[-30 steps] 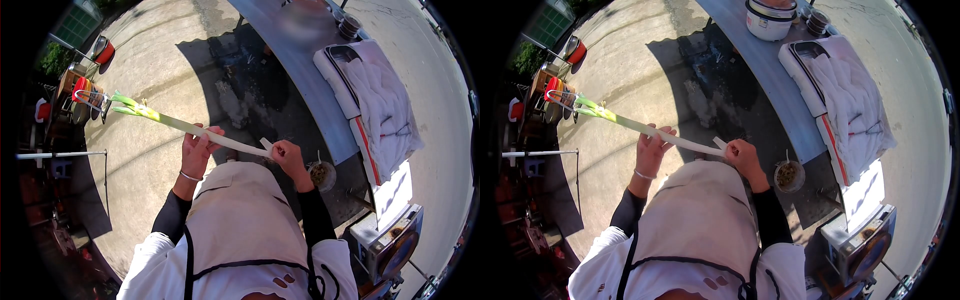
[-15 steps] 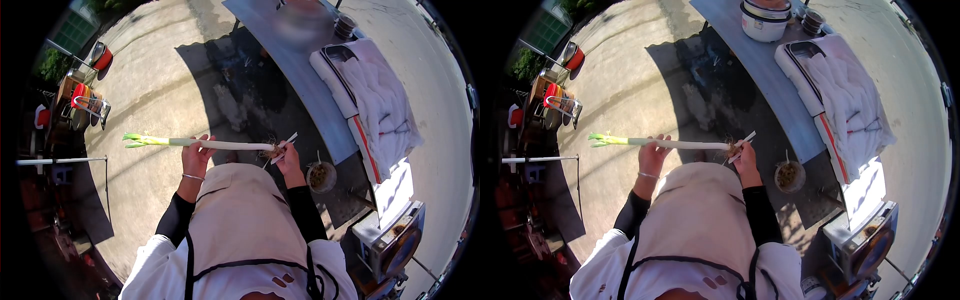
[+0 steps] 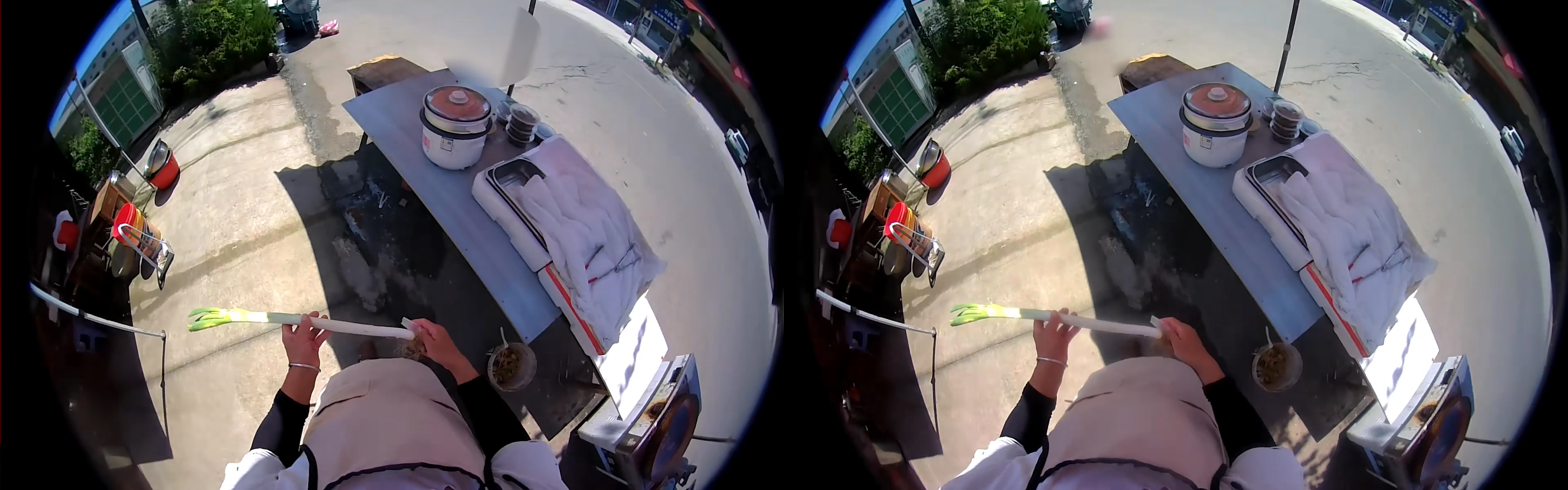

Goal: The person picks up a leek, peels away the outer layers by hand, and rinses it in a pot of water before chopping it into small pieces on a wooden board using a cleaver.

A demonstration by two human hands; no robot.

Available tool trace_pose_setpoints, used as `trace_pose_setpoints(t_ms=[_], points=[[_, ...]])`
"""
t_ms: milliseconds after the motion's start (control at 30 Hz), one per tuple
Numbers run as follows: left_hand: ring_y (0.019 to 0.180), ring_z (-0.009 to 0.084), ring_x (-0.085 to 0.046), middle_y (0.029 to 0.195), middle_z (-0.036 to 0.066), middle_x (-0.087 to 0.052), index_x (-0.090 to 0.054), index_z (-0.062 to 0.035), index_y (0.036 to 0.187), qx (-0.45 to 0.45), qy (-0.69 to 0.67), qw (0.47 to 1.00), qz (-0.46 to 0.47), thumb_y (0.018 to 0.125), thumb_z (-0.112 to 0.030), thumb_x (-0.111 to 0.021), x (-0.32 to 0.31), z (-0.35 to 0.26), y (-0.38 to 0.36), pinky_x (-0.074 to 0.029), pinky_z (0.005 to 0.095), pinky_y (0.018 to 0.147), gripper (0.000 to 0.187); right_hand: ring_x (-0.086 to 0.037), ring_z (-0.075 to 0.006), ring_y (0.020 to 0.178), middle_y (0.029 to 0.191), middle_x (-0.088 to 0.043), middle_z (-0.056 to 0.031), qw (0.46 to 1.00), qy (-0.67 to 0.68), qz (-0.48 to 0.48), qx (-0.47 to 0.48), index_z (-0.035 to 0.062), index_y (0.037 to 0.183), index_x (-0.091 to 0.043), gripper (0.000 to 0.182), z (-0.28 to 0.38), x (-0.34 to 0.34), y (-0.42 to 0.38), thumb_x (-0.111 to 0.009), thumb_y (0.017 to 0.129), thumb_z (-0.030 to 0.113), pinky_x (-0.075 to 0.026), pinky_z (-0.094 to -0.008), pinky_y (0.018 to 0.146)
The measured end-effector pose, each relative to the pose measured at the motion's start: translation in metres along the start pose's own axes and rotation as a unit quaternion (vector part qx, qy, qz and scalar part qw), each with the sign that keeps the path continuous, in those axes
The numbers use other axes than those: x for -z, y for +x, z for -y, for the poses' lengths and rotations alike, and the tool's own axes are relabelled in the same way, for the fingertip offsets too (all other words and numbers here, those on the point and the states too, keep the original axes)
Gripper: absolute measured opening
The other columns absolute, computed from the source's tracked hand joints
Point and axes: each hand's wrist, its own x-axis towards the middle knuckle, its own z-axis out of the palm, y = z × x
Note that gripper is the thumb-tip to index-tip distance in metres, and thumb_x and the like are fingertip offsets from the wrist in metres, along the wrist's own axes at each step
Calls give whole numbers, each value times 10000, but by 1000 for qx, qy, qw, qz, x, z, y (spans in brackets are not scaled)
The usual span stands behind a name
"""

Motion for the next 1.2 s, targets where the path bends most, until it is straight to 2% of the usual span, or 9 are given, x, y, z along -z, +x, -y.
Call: trace_pose_setpoints(t_ms=[67,167,267,333,400,600,900,1067,1200], points=[[885,343,-585,999,167,-517,-360,-70,1074,3,-3,1000,-5,870,-88,-541,-1,-2,5,-552,477,734,273,-387,-52,581,664,-434,29,988,109,72,-83,43,1069,-572,250,5,4,-2,-433,960,219,-358,-236,495],[855,307,-635,964,164,-574,-327,-31,1106,-6,3,1000,7,879,-111,-546,-5,-5,15,-598,400,628,326,-395,-52,574,666,-441,31,943,248,171,-141,12,1031,-564,246,6,17,-2,-451,948,215,-355,-223,498],[853,304,-637,950,161,-581,-335,-33,1101,-17,12,1000,19,876,-95,-549,-11,-4,16,-598,395,622,317,-442,-47,593,688,-501,18,979,43,193,-52,24,1008,-561,202,2,15,-1,-482,932,193,-379,-224,527],[845,302,-639,943,161,-583,-337,-35,1095,-20,12,999,28,876,-91,-555,-15,-9,15,-598,389,619,314,-500,-64,645,758,-564,-11,988,-24,153,-28,26,1015,-549,187,27,13,-8,-511,915,178,-420,-251,574],[828,298,-644,941,161,-584,-336,-36,1091,-27,35,998,43,879,-103,-558,-22,-15,12,-598,372,604,315,-565,-153,695,832,-598,-73,988,-94,69,101,24,1046,-524,211,36,12,-10,-497,918,189,-453,-305,619],[828,292,-652,938,160,-587,-324,-39,1098,-38,47,997,48,887,-83,-540,-29,-23,7,-596,338,566,304,-586,-342,762,868,-589,-189,975,-164,105,109,19,1060,-488,235,13,0,-10,-443,933,212,-453,-394,666],[870,279,-638,941,152,-583,-329,-35,1067,-96,77,991,50,856,-29,-554,-36,-2,-16,-590,372,665,309,-568,-421,836,854,-596,-237,961,-275,-7,-9,21,967,-486,286,-24,-31,-4,-397,939,292,-425,-513,718],[886,226,-624,947,143,-579,-353,-47,1019,-169,132,969,119,846,-27,-583,-39,17,-32,-568,350,715,289,-574,-415,841,876,-603,-239,960,-270,-48,-57,17,909,-523,313,-42,-49,12,-395,934,301,-434,-503,717],[913,206,-612,944,145,-585,-326,-63,1045,-201,105,960,167,868,-44,-563,-53,14,-52,-546,313,741,296,-582,-393,855,882,-610,-235,958,-258,-79,-101,15,837,-576,303,-157,-41,34,-430,898,273,-453,-479,736]])
